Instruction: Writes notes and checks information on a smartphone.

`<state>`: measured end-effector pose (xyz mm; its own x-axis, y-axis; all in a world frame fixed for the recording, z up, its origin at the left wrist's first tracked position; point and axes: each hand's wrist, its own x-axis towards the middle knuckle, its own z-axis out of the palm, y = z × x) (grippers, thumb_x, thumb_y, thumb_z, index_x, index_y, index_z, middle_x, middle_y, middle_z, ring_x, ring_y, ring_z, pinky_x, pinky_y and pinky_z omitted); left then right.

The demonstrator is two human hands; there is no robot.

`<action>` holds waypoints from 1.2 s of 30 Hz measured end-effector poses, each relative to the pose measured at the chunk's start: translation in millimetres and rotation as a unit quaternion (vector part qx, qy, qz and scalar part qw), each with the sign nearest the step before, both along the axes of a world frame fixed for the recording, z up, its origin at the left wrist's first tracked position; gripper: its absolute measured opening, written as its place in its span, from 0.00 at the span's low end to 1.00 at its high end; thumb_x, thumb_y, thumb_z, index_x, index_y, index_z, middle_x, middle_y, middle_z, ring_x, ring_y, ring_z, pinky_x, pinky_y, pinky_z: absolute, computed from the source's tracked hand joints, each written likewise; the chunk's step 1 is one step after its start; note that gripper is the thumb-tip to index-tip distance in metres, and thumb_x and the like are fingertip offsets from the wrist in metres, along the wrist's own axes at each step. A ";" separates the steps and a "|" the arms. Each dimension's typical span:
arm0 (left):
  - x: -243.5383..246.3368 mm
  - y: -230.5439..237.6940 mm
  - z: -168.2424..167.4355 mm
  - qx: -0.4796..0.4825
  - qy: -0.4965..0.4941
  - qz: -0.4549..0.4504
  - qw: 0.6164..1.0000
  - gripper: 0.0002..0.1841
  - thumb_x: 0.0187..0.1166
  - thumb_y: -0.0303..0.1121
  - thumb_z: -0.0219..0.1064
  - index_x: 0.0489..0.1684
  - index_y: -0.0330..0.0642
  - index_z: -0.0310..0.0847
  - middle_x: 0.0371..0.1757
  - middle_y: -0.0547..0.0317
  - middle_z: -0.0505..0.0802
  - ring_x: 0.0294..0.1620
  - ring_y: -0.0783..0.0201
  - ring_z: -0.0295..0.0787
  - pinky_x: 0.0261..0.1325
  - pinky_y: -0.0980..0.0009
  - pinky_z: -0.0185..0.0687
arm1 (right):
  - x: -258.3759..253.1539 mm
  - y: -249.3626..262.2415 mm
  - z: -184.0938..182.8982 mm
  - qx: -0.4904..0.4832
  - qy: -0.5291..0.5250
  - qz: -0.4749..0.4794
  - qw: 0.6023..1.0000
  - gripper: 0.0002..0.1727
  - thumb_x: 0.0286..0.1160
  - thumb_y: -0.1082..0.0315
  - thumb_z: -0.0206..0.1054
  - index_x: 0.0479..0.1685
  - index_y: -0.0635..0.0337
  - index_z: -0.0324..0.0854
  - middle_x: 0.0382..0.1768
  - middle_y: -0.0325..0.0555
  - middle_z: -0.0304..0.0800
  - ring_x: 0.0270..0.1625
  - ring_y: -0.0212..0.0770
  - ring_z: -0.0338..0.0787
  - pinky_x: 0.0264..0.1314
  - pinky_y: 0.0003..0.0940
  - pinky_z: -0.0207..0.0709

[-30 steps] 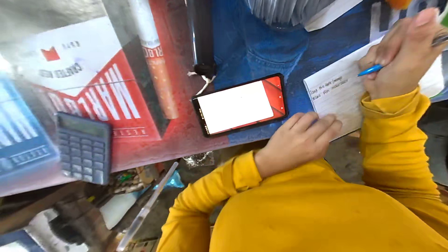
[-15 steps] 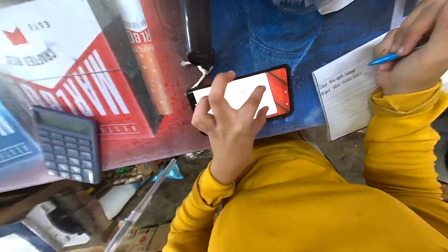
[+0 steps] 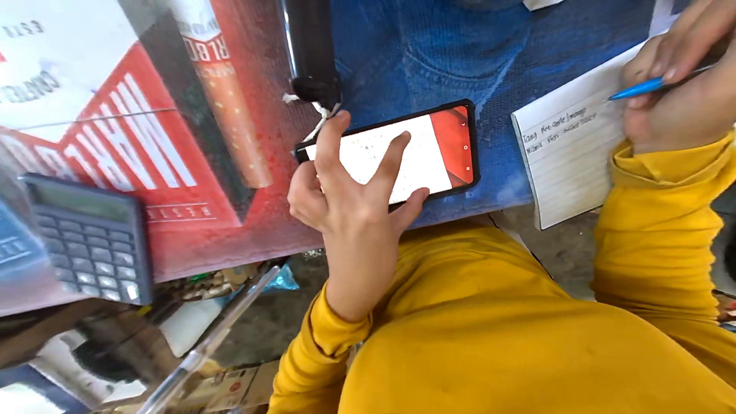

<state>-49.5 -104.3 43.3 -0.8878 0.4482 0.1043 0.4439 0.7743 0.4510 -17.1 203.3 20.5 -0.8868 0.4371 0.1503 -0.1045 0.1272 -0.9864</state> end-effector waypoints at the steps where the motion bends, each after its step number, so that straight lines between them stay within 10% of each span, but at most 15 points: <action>1: 0.4 -0.4 0.8 -0.003 -0.003 0.001 1.000 0.25 0.64 0.50 0.80 0.63 0.60 0.90 0.80 0.29 0.70 0.68 0.34 0.66 0.62 0.44 0.53 | -0.1 0.2 0.0 -0.002 -0.001 0.001 1.000 0.28 0.89 0.71 0.43 0.16 0.42 0.77 0.17 0.21 0.84 0.17 0.19 0.81 0.20 0.14 0.75; 26: -0.3 -0.9 1.6 0.014 -0.003 0.007 1.000 0.24 0.62 0.48 0.81 0.59 0.56 0.92 0.77 0.28 0.73 0.68 0.36 0.66 0.65 0.45 0.51 | -3.0 1.9 1.7 -0.030 0.014 0.003 0.999 0.29 0.88 0.72 0.43 0.15 0.43 0.78 0.18 0.22 0.85 0.19 0.19 0.82 0.21 0.15 0.76; 30: 2.4 1.8 7.4 0.008 -0.011 0.002 1.000 0.32 0.64 0.46 0.80 0.72 0.52 0.83 0.79 0.26 0.70 0.67 0.32 0.66 0.63 0.43 0.53 | -3.2 2.5 1.0 -0.023 0.014 0.017 0.999 0.29 0.90 0.70 0.43 0.15 0.42 0.78 0.18 0.21 0.85 0.19 0.19 0.82 0.21 0.14 0.76; 33: 7.6 10.9 15.8 0.060 -0.023 -0.069 0.996 0.39 0.65 0.44 0.80 0.77 0.35 0.73 0.76 0.24 0.75 0.66 0.30 0.74 0.63 0.41 0.64 | -4.9 2.5 1.6 -0.022 0.021 0.032 0.999 0.30 0.91 0.68 0.42 0.16 0.41 0.79 0.19 0.19 0.86 0.19 0.18 0.82 0.21 0.13 0.76; 36: 21.2 28.4 1.4 0.115 0.005 -0.251 0.961 0.29 0.72 0.40 0.75 0.73 0.41 0.78 0.69 0.39 0.85 0.61 0.44 0.82 0.61 0.53 0.72 | -6.7 0.9 2.0 -0.023 0.025 0.033 0.999 0.30 0.91 0.67 0.42 0.15 0.41 0.79 0.18 0.19 0.85 0.18 0.17 0.81 0.20 0.13 0.75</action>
<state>-28.4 -76.0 44.7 -0.5644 0.7839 0.2588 0.7404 0.3421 0.5785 -23.8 204.2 22.5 -0.9060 0.3853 0.1752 -0.1596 0.0726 -0.9845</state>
